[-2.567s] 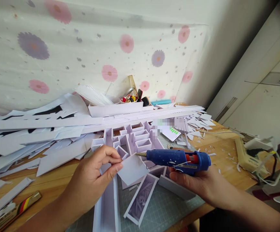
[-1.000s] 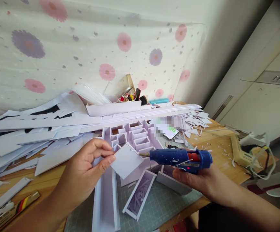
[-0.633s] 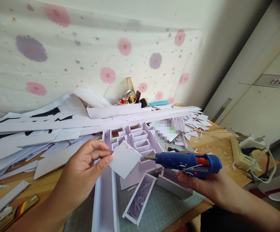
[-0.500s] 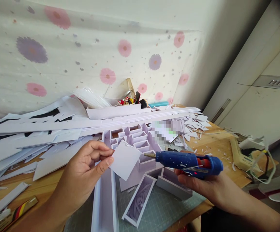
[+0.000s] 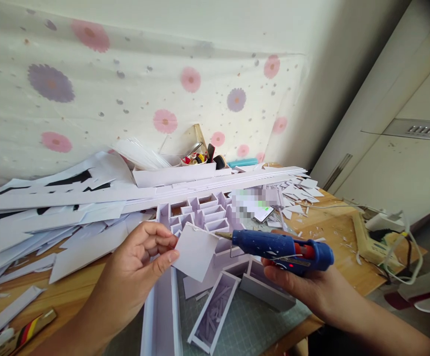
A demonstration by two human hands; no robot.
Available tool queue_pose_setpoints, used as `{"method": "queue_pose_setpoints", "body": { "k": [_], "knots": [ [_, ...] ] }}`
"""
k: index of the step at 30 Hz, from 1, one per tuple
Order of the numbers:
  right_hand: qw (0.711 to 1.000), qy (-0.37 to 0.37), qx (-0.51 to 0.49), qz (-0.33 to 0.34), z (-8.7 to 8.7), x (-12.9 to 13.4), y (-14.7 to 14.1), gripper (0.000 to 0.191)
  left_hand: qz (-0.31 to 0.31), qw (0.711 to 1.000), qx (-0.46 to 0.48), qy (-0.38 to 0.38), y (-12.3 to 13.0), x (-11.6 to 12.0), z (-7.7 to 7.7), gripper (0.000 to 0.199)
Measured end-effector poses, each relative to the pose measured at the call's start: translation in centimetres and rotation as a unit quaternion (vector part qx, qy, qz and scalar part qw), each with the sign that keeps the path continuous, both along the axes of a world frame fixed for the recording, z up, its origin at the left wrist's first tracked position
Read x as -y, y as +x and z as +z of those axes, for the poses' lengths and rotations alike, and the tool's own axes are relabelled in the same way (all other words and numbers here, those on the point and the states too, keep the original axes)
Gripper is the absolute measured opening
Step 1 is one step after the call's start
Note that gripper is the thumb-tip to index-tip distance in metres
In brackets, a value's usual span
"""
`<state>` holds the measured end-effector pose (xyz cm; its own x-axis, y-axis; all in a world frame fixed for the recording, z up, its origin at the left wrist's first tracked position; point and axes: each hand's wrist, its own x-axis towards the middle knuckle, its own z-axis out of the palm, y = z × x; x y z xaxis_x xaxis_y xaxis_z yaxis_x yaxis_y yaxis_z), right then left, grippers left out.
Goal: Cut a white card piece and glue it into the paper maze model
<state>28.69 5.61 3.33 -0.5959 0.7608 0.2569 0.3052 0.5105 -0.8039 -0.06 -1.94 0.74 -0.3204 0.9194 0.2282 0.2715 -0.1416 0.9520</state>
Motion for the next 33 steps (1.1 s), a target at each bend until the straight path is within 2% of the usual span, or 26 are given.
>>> {"method": "queue_pose_setpoints", "body": {
  "k": [7, 28, 33],
  "knots": [
    [1.000, 0.017, 0.010, -0.005, 0.17, -0.04, 0.11, 0.018, 0.004, 1.000, -0.003, 0.009, 0.00, 0.14, 0.19, 0.022],
    [0.999, -0.003, -0.013, -0.040, -0.17, 0.53, -0.03, 0.015, -0.018, 0.995, 0.094, -0.011, -0.20, 0.05, -0.13, 0.028],
    [1.000, 0.008, -0.001, -0.021, -0.11, 0.60, 0.04, 0.012, -0.022, 0.994, 0.103, -0.010, -0.04, 0.24, 0.05, 0.025]
  ]
}}
